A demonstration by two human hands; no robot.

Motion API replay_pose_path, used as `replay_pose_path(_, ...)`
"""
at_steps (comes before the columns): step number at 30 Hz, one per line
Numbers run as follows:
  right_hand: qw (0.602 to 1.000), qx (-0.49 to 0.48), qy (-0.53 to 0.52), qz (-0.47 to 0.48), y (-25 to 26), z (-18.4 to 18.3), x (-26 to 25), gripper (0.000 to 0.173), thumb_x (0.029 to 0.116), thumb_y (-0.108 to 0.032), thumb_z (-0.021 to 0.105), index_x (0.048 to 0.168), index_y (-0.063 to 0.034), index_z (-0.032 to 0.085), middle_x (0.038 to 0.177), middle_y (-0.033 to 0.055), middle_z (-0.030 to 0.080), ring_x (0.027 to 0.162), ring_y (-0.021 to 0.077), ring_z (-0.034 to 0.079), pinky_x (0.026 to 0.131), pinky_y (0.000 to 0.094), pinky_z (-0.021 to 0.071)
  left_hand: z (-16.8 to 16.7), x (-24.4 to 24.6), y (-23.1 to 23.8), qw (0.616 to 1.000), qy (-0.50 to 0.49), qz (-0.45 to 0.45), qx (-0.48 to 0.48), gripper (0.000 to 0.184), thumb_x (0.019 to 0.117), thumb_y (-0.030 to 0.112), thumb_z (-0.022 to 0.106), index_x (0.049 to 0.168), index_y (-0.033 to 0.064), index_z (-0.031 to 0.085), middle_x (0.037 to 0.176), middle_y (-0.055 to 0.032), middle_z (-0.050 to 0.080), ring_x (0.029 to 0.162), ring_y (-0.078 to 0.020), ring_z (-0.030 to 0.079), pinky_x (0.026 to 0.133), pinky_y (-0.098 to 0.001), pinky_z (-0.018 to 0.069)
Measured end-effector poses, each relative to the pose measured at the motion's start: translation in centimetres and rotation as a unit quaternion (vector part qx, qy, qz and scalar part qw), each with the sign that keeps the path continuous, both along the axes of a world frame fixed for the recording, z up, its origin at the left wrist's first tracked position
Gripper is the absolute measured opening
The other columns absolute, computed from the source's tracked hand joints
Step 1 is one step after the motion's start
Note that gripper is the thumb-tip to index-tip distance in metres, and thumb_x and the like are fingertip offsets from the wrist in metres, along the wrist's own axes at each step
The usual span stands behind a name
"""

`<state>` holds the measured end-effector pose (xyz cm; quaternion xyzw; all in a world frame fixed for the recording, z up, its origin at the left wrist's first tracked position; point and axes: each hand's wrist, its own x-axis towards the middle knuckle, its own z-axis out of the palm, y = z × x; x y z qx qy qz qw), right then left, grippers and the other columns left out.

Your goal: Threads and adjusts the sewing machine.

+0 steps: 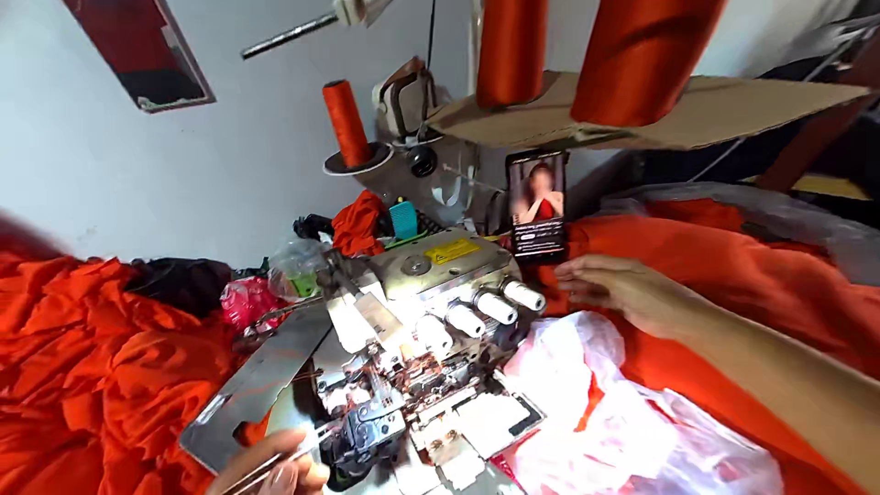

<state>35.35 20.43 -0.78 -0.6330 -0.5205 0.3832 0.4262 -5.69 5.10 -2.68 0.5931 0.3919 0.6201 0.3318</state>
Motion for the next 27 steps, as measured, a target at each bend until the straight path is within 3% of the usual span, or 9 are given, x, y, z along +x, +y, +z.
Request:
replay_pose_path(2,0.995,-0.062,-0.015,0.080,2.3,-1.3,0.1,0.034,0.1113,-0.018,0.039,0.136,-0.0015,0.054,0.133,0.0186,0.058,0.112,0.0255,0.063,0.093,0.0450,0.0527,-0.1,0.9,0.8,1.000,0.000,0.020,-0.015,0.025,0.1054,0.006,0.050,0.120,0.0139,0.069,0.099,0.0108,0.075,0.085,-0.0059,0.073,0.077,-0.0251,0.0627)
replay_pose_path(5,0.977,-0.107,0.018,0.182,5.0,-2.6,-0.9,0.035,0.1115,-0.023,0.037,0.142,-0.0108,0.049,0.114,0.0087,0.066,0.099,0.0165,0.067,0.084,0.0377,0.0573,-1.2,1.3,1.6,0.996,0.052,0.062,0.024,0.022,0.1032,0.008,0.054,0.116,0.0127,0.071,0.103,0.0129,0.072,0.087,-0.0019,0.069,0.077,-0.0215,0.0609)
replay_pose_path(9,0.956,-0.118,0.109,0.248,4.8,-1.6,-2.6,0.030,0.1076,-0.008,0.029,0.114,-0.0158,0.057,0.080,-0.0093,0.066,0.068,-0.0039,0.063,0.061,0.0129,0.0526,-1.8,1.0,1.8,0.996,0.065,0.061,0.024,0.021,0.0996,0.005,0.059,0.115,0.0125,0.071,0.102,0.0127,0.072,0.084,-0.0012,0.070,0.074,-0.0208,0.0612)
replay_pose_path(12,0.947,-0.129,0.131,0.262,4.3,-0.9,-2.6,0.030,0.1078,-0.007,0.028,0.117,-0.0155,0.055,0.083,-0.0083,0.066,0.074,-0.0027,0.065,0.067,0.0142,0.0545,-1.6,0.8,1.9,0.999,0.021,0.022,-0.027,0.023,0.1026,0.004,0.054,0.121,0.0104,0.067,0.104,0.0098,0.073,0.087,-0.0055,0.071,0.076,-0.0234,0.0619)
replay_pose_path(15,0.934,-0.056,0.119,0.333,6.5,-4.2,-0.1,0.024,0.1022,-0.017,0.044,0.122,-0.0194,0.058,0.093,-0.0103,0.071,0.084,-0.0018,0.069,0.073,0.0167,0.0582,-1.7,0.5,2.3,0.997,0.032,-0.034,-0.060,0.028,0.1076,0.018,0.050,0.130,0.0057,0.062,0.122,0.0042,0.069,0.102,-0.0110,0.071,0.083,-0.0290,0.0628)
replay_pose_path(18,0.899,0.127,-0.174,0.381,7.5,-5.3,1.2,0.027,0.0950,-0.004,0.053,0.119,0.0019,0.064,0.110,0.0040,0.069,0.100,0.0031,0.062,0.089,0.0167,0.0473,-2.0,0.6,2.7,0.999,0.045,-0.003,-0.020,0.026,0.1054,0.029,0.055,0.120,0.0155,0.073,0.121,0.0060,0.069,0.102,-0.0091,0.071,0.083,-0.0260,0.0628)
replay_pose_path(21,0.884,0.063,-0.315,0.340,5.4,-2.6,-1.2,0.032,0.0968,0.008,0.056,0.129,0.0132,0.057,0.122,0.0253,0.064,0.110,0.0241,0.060,0.100,0.0324,0.0438,-1.6,1.2,2.6,0.998,0.015,0.053,0.010,0.020,0.1051,0.007,0.052,0.113,0.0127,0.070,0.102,0.0070,0.077,0.088,-0.0087,0.075,0.078,-0.0246,0.0644)
replay_pose_path(24,0.916,0.078,-0.211,0.332,5.4,-3.1,-1.1,0.026,0.0997,0.004,0.051,0.124,0.0081,0.057,0.103,0.0091,0.063,0.091,-0.0010,0.057,0.084,0.0113,0.0453,-1.4,1.6,2.3,0.996,-0.005,0.094,-0.007,0.024,0.0979,-0.008,0.052,0.111,0.0051,0.067,0.097,0.0053,0.078,0.085,-0.0096,0.076,0.076,-0.0252,0.0651)
replay_pose_path(27,0.924,0.109,-0.042,0.363,6.2,-4.2,-0.4,0.019,0.0996,-0.003,0.044,0.105,-0.0072,0.061,0.087,-0.0098,0.066,0.082,-0.0135,0.060,0.075,0.0045,0.0487,-1.7,1.8,2.2,0.993,-0.024,0.116,-0.018,0.024,0.0950,-0.011,0.054,0.111,0.0019,0.068,0.097,0.0035,0.078,0.086,-0.0111,0.077,0.076,-0.0267,0.0657)
